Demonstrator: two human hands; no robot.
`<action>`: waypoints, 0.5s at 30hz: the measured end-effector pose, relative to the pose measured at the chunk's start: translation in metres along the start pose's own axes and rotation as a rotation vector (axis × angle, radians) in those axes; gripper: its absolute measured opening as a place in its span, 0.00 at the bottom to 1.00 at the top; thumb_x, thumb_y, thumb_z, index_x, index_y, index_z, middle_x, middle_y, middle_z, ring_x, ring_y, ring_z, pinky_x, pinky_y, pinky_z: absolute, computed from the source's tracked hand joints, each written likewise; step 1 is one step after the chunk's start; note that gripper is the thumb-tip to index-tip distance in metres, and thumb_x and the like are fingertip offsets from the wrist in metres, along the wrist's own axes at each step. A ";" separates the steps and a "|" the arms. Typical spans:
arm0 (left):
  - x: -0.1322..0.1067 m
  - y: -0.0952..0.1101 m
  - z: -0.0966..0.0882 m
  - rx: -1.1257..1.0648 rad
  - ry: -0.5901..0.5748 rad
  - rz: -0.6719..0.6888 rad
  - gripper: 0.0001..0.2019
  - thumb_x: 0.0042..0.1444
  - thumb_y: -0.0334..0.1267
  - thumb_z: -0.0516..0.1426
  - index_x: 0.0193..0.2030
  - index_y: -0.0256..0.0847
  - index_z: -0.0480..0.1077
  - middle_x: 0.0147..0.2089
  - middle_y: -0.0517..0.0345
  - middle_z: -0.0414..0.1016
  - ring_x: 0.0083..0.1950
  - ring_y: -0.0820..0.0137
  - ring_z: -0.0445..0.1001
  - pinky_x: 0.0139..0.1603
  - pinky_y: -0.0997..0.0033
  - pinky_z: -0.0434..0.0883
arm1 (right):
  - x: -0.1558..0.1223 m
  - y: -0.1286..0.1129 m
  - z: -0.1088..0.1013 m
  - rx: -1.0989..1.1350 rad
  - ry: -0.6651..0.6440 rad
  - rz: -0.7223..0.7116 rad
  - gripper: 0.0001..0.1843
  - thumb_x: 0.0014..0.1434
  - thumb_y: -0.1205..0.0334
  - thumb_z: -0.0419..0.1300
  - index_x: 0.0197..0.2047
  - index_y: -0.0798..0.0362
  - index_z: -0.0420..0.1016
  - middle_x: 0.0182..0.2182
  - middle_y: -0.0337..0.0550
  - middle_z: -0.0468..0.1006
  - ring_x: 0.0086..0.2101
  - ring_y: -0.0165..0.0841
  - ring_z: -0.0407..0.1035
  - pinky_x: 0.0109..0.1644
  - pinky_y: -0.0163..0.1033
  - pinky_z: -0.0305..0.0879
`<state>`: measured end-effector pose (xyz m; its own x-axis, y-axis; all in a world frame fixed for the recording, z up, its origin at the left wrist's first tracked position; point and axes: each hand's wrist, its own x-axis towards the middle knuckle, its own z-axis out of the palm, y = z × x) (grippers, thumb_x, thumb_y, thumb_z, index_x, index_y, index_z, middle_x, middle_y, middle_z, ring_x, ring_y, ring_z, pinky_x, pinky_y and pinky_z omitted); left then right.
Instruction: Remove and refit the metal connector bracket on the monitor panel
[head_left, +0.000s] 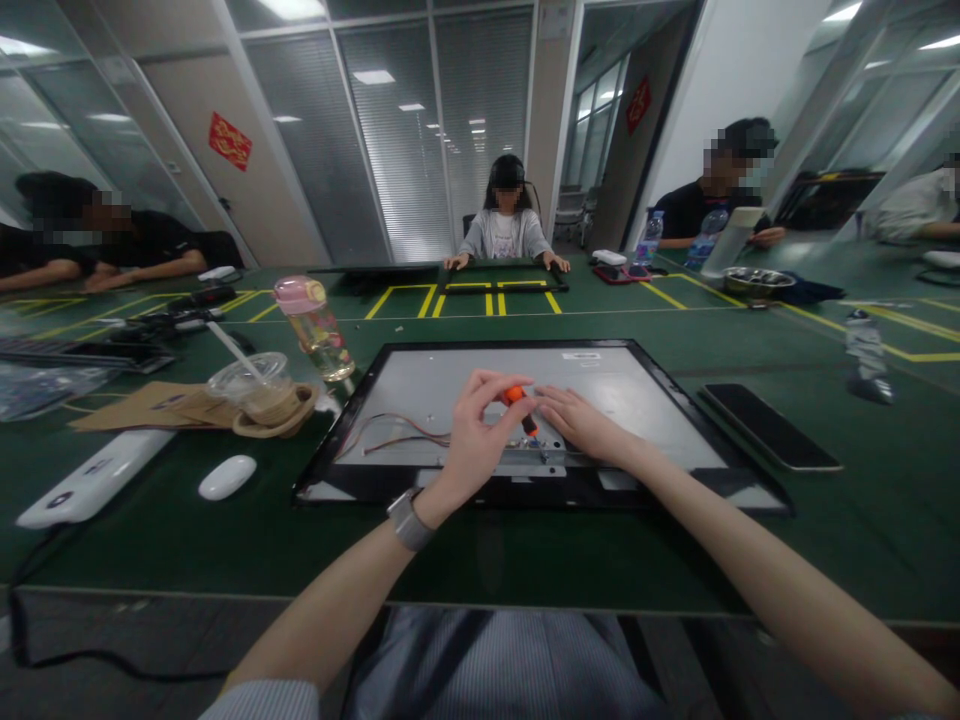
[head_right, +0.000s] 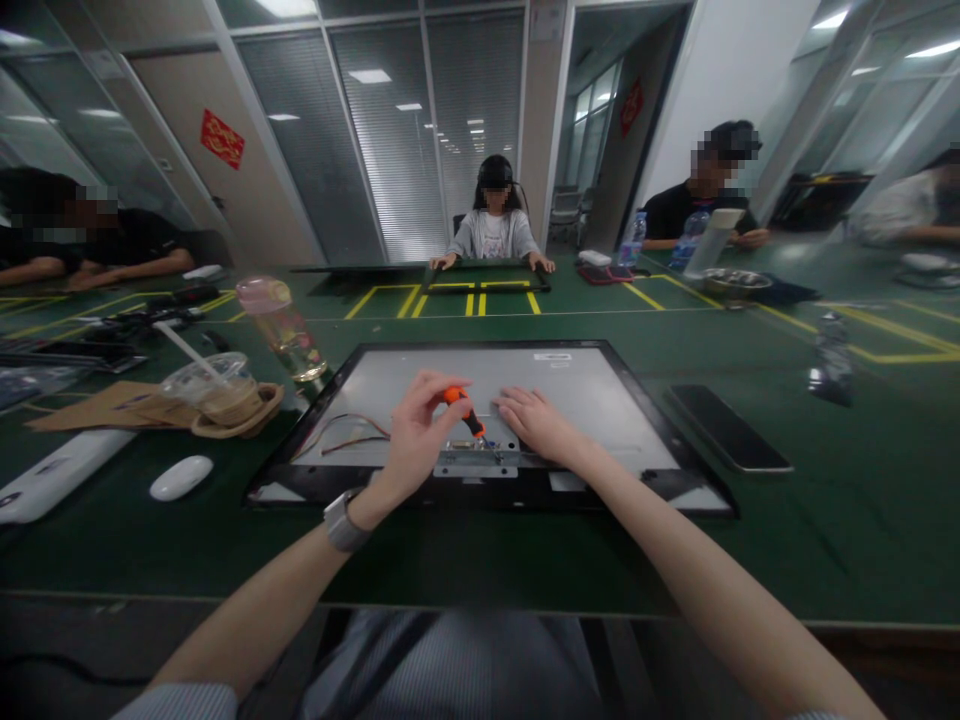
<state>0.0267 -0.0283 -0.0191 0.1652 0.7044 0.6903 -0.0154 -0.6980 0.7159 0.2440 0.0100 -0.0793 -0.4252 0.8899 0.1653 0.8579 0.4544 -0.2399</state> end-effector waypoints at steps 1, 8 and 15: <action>0.000 0.001 0.000 0.003 -0.001 -0.002 0.10 0.64 0.40 0.59 0.50 0.45 0.77 0.44 0.55 0.70 0.44 0.70 0.72 0.48 0.69 0.73 | 0.000 0.000 0.000 0.002 0.007 0.002 0.29 0.72 0.54 0.37 0.65 0.54 0.68 0.66 0.55 0.66 0.67 0.47 0.56 0.68 0.62 0.51; 0.003 0.004 -0.002 -0.049 -0.063 0.036 0.12 0.67 0.37 0.55 0.54 0.45 0.75 0.47 0.53 0.75 0.49 0.68 0.75 0.52 0.67 0.73 | -0.001 0.000 0.000 -0.005 0.005 -0.010 0.30 0.73 0.53 0.36 0.65 0.54 0.68 0.66 0.54 0.66 0.67 0.47 0.57 0.68 0.61 0.52; 0.000 0.003 -0.002 -0.003 -0.025 0.024 0.13 0.68 0.38 0.53 0.53 0.45 0.76 0.48 0.52 0.73 0.49 0.69 0.74 0.52 0.67 0.72 | 0.000 -0.003 -0.003 -0.004 -0.006 0.001 0.29 0.72 0.55 0.37 0.65 0.55 0.68 0.66 0.56 0.66 0.66 0.48 0.57 0.68 0.62 0.51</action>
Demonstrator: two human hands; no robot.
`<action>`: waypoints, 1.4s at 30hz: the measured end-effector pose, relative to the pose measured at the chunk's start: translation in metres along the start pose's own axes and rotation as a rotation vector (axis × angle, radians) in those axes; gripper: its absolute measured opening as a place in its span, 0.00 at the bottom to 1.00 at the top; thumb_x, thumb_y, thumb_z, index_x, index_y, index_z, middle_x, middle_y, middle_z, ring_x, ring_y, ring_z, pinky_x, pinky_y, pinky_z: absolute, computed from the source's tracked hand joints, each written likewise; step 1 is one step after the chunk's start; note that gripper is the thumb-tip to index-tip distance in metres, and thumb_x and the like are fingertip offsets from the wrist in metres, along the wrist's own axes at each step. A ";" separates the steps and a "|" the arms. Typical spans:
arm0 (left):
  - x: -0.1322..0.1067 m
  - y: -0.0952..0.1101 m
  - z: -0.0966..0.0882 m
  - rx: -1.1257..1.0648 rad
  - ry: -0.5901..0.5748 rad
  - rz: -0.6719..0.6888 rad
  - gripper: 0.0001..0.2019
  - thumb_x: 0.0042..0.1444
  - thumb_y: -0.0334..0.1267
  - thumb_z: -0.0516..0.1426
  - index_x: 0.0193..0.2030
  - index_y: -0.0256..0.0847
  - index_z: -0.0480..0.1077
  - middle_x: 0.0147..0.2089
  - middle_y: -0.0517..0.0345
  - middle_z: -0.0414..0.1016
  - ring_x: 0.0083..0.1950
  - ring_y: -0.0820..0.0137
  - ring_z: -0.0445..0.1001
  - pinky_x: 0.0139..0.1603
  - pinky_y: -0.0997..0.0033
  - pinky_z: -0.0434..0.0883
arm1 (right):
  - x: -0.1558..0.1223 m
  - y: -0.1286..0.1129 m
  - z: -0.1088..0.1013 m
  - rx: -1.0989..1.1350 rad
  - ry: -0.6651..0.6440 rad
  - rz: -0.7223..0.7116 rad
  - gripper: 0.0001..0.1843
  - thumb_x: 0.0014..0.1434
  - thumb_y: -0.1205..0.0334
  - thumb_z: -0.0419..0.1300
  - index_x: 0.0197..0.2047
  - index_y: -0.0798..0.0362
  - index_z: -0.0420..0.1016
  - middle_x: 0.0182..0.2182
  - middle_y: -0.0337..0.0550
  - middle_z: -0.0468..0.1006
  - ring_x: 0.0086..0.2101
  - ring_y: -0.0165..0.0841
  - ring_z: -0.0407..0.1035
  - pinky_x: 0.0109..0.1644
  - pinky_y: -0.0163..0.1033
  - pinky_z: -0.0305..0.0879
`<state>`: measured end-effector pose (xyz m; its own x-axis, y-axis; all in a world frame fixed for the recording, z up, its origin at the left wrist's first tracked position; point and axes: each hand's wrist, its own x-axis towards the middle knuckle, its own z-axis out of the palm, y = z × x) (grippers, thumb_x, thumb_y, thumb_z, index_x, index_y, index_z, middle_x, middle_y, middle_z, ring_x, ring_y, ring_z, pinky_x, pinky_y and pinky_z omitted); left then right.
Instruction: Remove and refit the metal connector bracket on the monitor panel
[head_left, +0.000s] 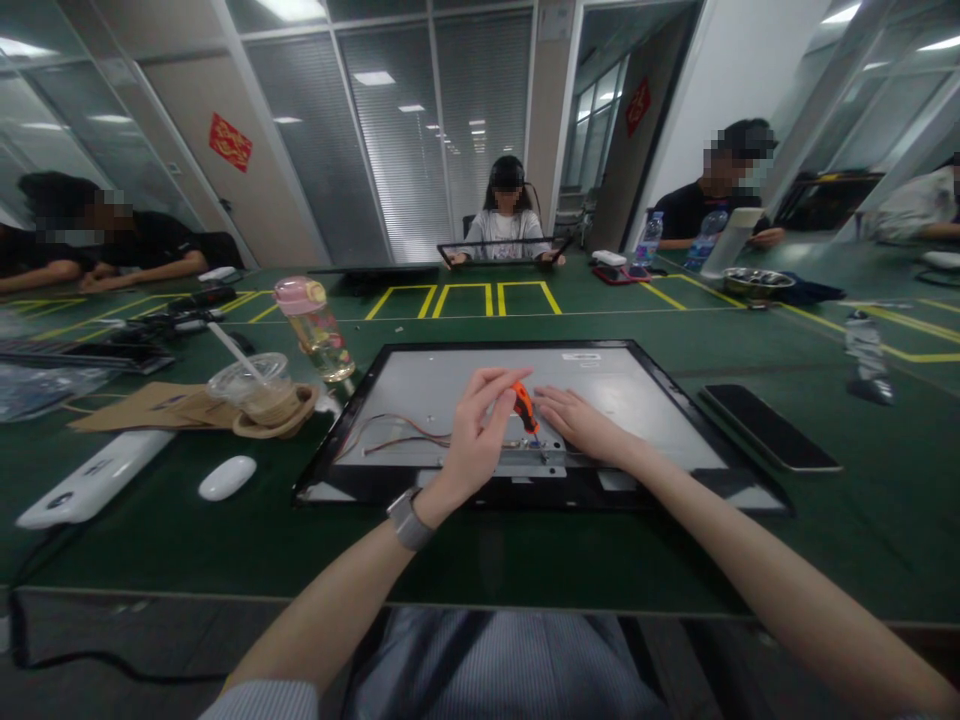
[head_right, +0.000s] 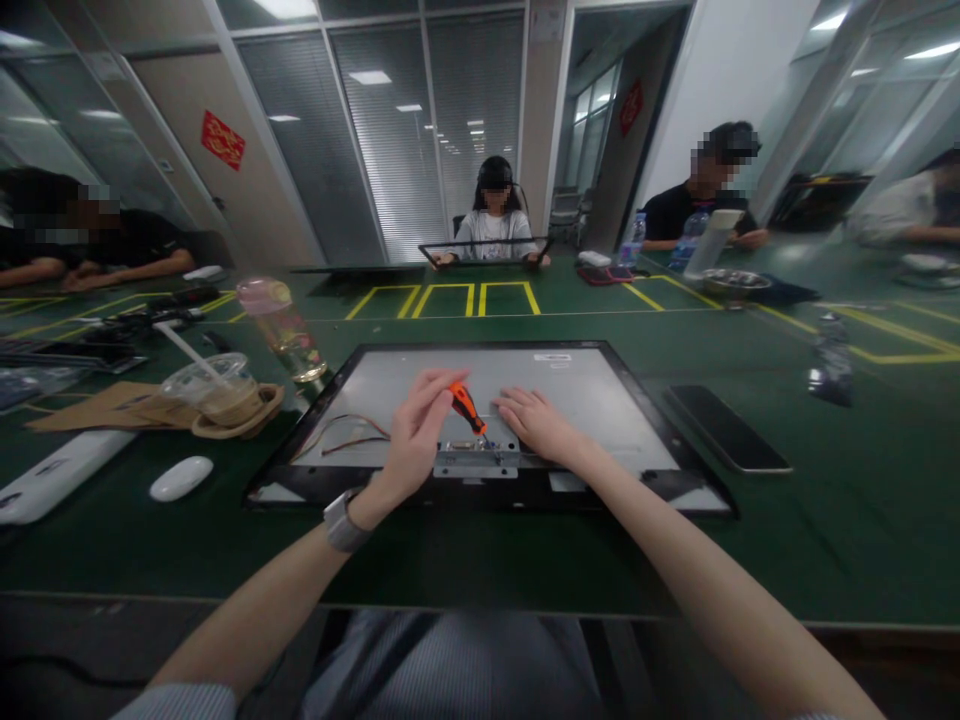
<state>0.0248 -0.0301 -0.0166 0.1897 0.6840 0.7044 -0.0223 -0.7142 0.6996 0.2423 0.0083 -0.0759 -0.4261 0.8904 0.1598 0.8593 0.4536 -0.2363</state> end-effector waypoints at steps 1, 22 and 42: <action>0.000 0.001 0.000 -0.021 -0.035 -0.002 0.14 0.70 0.37 0.51 0.56 0.45 0.74 0.50 0.51 0.73 0.51 0.68 0.74 0.53 0.66 0.72 | 0.000 0.000 0.000 0.001 0.004 -0.004 0.29 0.72 0.55 0.37 0.65 0.55 0.68 0.66 0.56 0.66 0.66 0.47 0.57 0.68 0.62 0.51; 0.000 -0.002 0.000 0.044 0.053 -0.002 0.11 0.65 0.40 0.57 0.50 0.45 0.78 0.45 0.53 0.71 0.46 0.68 0.73 0.51 0.65 0.72 | -0.001 0.001 0.000 0.023 0.019 -0.009 0.29 0.72 0.54 0.37 0.64 0.54 0.69 0.66 0.55 0.67 0.66 0.46 0.58 0.69 0.61 0.51; 0.001 -0.001 0.000 -0.015 -0.027 -0.008 0.15 0.69 0.38 0.51 0.58 0.44 0.72 0.50 0.51 0.76 0.51 0.67 0.75 0.54 0.63 0.72 | -0.002 0.002 0.001 0.026 0.012 -0.001 0.30 0.72 0.51 0.36 0.65 0.53 0.68 0.66 0.55 0.66 0.67 0.47 0.56 0.69 0.61 0.50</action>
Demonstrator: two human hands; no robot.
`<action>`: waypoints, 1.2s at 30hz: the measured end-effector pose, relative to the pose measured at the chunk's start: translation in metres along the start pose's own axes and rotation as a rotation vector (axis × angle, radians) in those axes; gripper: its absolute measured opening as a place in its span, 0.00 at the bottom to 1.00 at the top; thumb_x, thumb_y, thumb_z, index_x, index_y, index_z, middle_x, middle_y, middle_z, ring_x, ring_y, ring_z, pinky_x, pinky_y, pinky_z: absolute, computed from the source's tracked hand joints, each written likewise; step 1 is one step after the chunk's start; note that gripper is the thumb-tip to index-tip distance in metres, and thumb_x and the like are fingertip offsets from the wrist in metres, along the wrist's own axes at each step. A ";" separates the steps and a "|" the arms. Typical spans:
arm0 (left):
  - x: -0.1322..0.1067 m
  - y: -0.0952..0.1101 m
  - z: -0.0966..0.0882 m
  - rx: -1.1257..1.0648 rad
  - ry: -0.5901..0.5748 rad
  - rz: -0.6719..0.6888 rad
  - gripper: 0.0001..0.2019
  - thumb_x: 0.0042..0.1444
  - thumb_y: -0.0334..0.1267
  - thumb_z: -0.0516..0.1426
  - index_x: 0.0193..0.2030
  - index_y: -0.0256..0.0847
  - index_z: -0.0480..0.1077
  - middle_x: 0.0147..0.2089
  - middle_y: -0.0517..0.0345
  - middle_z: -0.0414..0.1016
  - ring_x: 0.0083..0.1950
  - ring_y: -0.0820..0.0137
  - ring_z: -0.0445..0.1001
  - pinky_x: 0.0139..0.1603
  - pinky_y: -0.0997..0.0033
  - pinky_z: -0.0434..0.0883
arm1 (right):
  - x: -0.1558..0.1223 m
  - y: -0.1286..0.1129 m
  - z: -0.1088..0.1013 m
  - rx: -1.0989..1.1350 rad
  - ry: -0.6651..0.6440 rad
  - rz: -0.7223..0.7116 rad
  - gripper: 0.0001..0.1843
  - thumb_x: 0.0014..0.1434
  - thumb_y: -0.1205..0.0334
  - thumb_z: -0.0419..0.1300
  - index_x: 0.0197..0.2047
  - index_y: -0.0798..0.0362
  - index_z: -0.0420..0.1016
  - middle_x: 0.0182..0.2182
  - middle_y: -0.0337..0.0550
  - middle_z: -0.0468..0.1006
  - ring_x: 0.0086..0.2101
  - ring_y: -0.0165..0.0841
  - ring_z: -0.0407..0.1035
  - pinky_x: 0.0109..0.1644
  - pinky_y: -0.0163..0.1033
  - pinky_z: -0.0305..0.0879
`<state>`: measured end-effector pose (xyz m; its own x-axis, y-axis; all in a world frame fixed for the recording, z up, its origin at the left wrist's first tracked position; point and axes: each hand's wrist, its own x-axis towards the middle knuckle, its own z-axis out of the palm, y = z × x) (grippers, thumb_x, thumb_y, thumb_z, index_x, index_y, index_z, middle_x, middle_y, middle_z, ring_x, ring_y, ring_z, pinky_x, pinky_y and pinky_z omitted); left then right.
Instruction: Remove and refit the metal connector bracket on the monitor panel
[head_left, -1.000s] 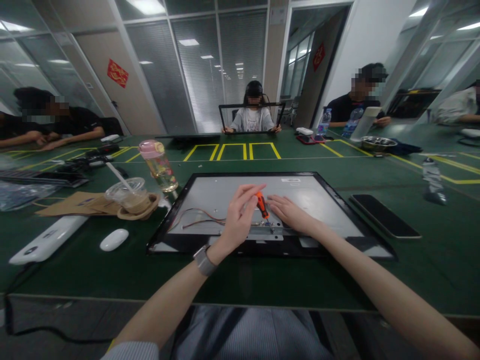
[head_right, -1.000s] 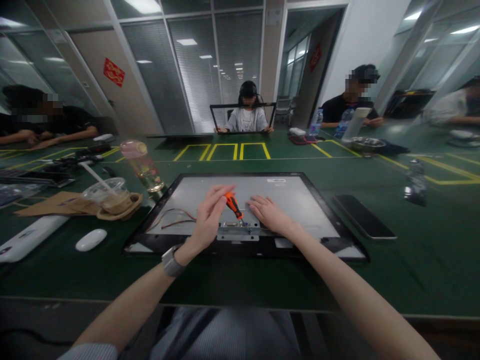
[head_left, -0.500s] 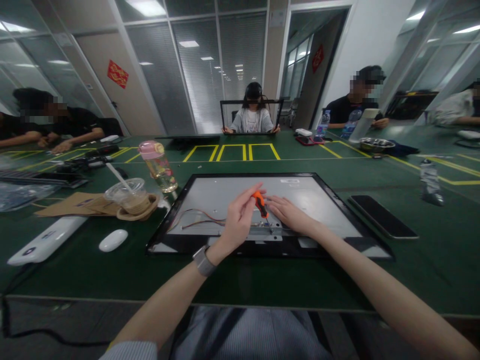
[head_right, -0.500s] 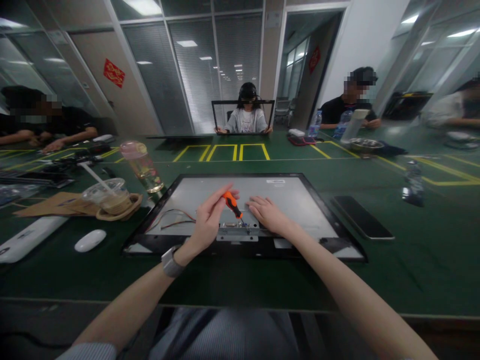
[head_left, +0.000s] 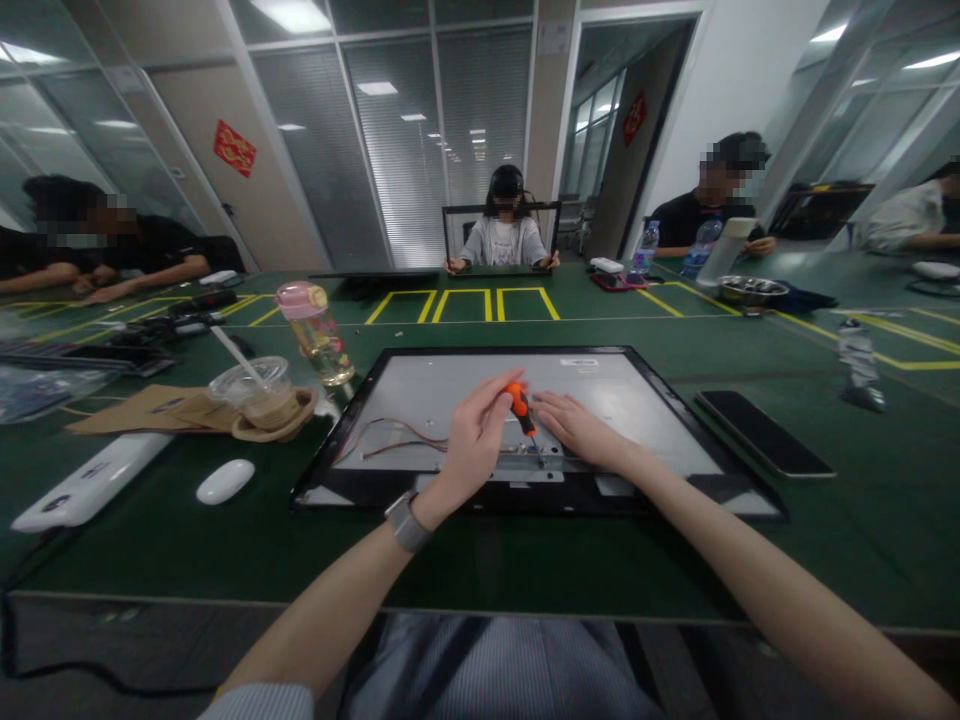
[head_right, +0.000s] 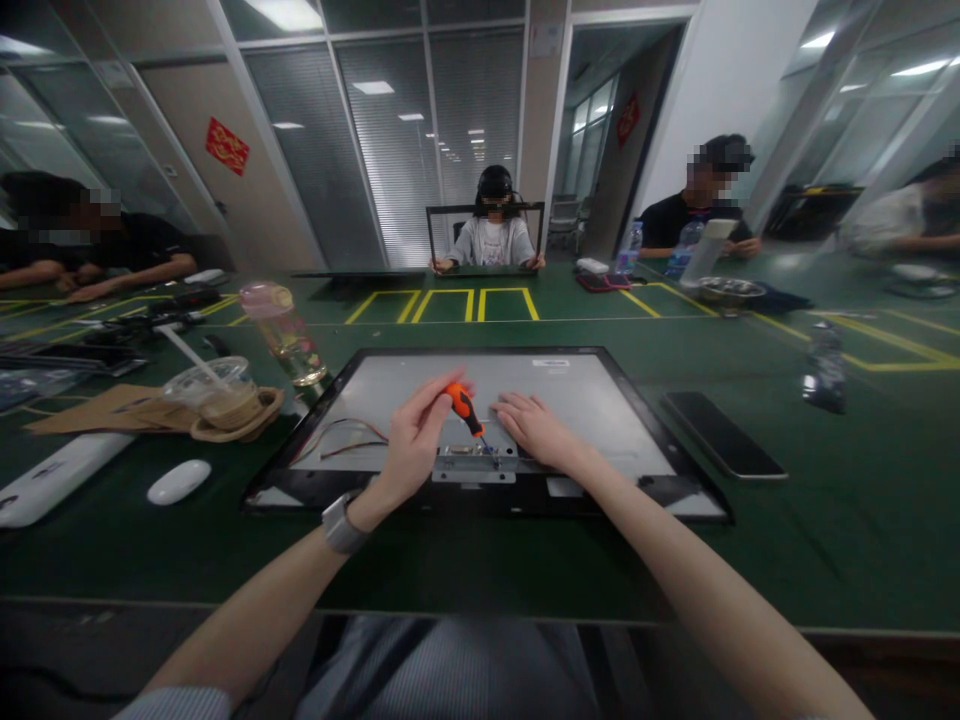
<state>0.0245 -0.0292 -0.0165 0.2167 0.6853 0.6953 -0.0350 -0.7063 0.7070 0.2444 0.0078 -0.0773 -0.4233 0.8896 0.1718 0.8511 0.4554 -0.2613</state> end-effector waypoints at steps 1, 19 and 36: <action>0.000 0.000 0.000 0.009 0.020 0.003 0.13 0.68 0.38 0.54 0.55 0.44 0.74 0.47 0.52 0.76 0.49 0.68 0.75 0.52 0.64 0.72 | 0.000 0.000 0.001 0.001 0.004 0.001 0.30 0.72 0.52 0.36 0.65 0.53 0.69 0.66 0.54 0.66 0.67 0.46 0.57 0.69 0.61 0.50; -0.001 0.002 0.001 -0.027 0.047 -0.045 0.12 0.69 0.37 0.51 0.52 0.43 0.75 0.48 0.52 0.75 0.50 0.68 0.74 0.53 0.66 0.71 | 0.000 -0.001 -0.001 0.015 0.001 0.005 0.30 0.72 0.53 0.36 0.65 0.54 0.68 0.66 0.56 0.65 0.67 0.46 0.56 0.69 0.61 0.50; 0.001 -0.001 0.002 -0.004 0.086 -0.065 0.07 0.62 0.38 0.60 0.44 0.43 0.78 0.44 0.54 0.71 0.45 0.69 0.72 0.48 0.69 0.71 | 0.000 -0.003 -0.002 -0.002 -0.021 0.011 0.29 0.72 0.54 0.37 0.66 0.55 0.68 0.67 0.55 0.65 0.67 0.46 0.55 0.70 0.60 0.48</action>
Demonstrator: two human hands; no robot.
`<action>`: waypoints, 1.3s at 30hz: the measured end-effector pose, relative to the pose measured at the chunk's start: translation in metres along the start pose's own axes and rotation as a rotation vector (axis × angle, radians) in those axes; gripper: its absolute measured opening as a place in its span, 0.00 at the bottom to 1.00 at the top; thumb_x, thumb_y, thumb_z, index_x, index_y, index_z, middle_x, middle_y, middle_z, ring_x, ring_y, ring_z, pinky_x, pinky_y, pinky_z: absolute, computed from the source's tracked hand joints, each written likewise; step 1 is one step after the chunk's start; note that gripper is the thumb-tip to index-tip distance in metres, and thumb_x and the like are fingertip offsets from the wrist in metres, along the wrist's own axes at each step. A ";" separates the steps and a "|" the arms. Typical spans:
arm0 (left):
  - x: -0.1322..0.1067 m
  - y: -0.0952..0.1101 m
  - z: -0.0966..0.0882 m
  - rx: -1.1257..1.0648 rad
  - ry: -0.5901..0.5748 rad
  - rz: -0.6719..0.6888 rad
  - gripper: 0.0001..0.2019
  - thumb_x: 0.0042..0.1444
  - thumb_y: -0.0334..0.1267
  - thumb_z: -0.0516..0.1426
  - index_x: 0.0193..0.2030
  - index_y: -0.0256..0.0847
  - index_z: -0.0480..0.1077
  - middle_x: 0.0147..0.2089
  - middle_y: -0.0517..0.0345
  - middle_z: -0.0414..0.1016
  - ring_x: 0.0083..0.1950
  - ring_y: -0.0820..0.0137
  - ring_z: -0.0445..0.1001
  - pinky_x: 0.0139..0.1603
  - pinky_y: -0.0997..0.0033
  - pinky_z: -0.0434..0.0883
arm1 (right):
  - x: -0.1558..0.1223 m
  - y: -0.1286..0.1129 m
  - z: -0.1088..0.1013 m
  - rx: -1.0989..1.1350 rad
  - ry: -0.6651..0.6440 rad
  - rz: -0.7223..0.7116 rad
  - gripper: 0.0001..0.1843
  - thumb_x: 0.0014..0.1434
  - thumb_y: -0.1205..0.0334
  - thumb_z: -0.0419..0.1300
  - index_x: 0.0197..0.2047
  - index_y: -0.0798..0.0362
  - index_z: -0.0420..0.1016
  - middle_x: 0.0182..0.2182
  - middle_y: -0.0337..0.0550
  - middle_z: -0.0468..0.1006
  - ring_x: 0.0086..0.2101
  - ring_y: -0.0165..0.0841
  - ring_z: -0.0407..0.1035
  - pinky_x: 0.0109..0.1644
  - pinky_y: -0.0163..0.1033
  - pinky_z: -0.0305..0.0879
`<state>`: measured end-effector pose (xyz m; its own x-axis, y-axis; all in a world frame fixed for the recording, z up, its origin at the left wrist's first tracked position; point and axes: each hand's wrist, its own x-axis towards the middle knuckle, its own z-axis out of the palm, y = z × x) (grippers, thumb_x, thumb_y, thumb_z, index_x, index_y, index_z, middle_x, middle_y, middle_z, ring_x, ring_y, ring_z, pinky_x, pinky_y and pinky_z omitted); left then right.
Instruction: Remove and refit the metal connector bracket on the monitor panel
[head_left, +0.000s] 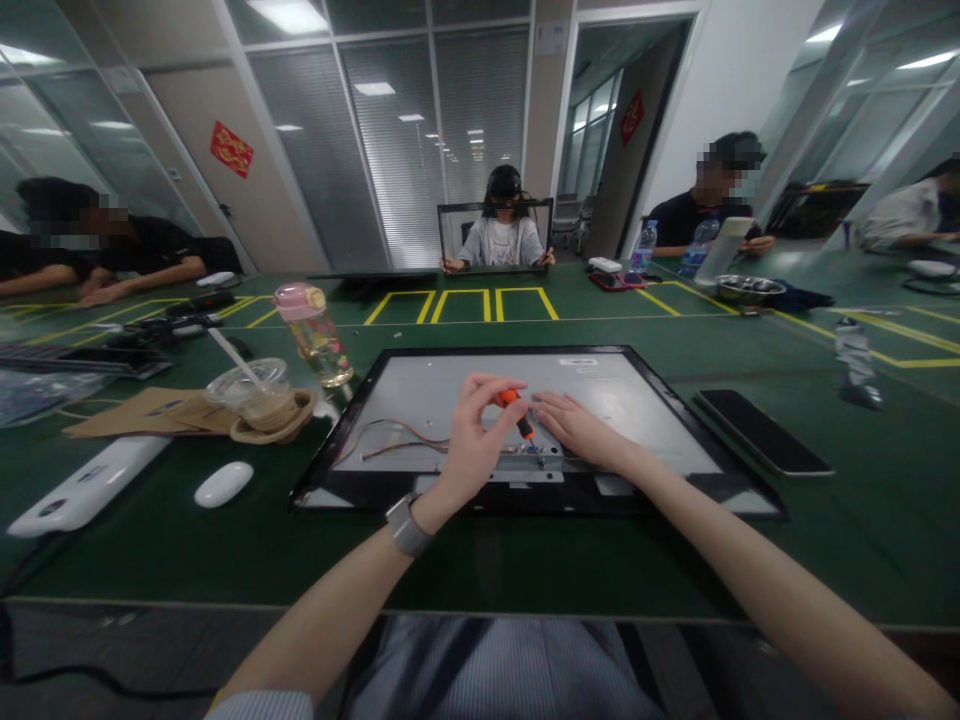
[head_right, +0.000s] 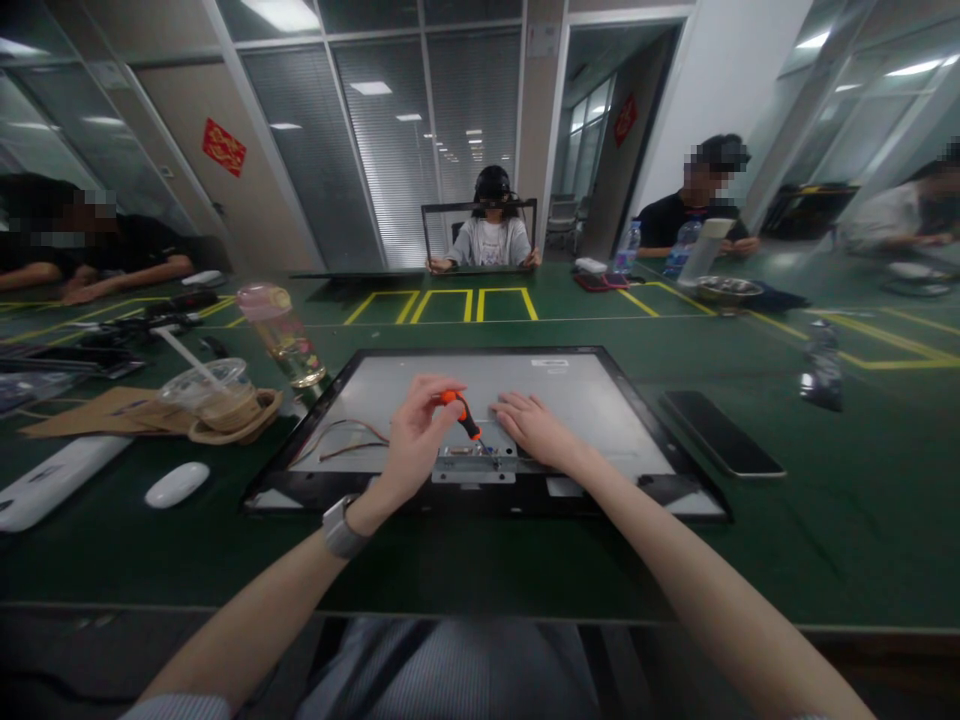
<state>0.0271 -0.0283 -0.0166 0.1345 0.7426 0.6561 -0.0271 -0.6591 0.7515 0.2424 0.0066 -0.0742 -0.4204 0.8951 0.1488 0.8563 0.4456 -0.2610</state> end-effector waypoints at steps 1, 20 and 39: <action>0.000 0.000 0.000 0.008 -0.002 0.008 0.07 0.62 0.37 0.60 0.45 0.43 0.78 0.43 0.55 0.71 0.44 0.70 0.72 0.48 0.69 0.71 | 0.000 0.000 0.001 0.004 0.007 -0.004 0.29 0.72 0.54 0.37 0.65 0.55 0.68 0.67 0.56 0.65 0.67 0.46 0.55 0.70 0.60 0.48; -0.002 0.006 -0.001 -0.056 -0.089 0.034 0.15 0.70 0.36 0.49 0.56 0.41 0.73 0.51 0.49 0.79 0.52 0.66 0.77 0.57 0.62 0.72 | 0.000 0.004 0.005 0.000 0.027 -0.019 0.30 0.73 0.53 0.36 0.65 0.54 0.68 0.67 0.55 0.65 0.67 0.46 0.56 0.69 0.61 0.50; -0.002 0.004 0.000 -0.004 -0.096 0.090 0.13 0.68 0.36 0.53 0.55 0.43 0.74 0.49 0.51 0.76 0.50 0.67 0.76 0.53 0.64 0.72 | 0.001 0.003 0.004 -0.006 0.017 -0.024 0.29 0.73 0.54 0.37 0.66 0.53 0.67 0.67 0.54 0.65 0.67 0.45 0.56 0.69 0.60 0.50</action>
<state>0.0266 -0.0328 -0.0150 0.2257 0.6656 0.7113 -0.0470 -0.7219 0.6904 0.2436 0.0090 -0.0784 -0.4355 0.8837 0.1714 0.8479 0.4667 -0.2516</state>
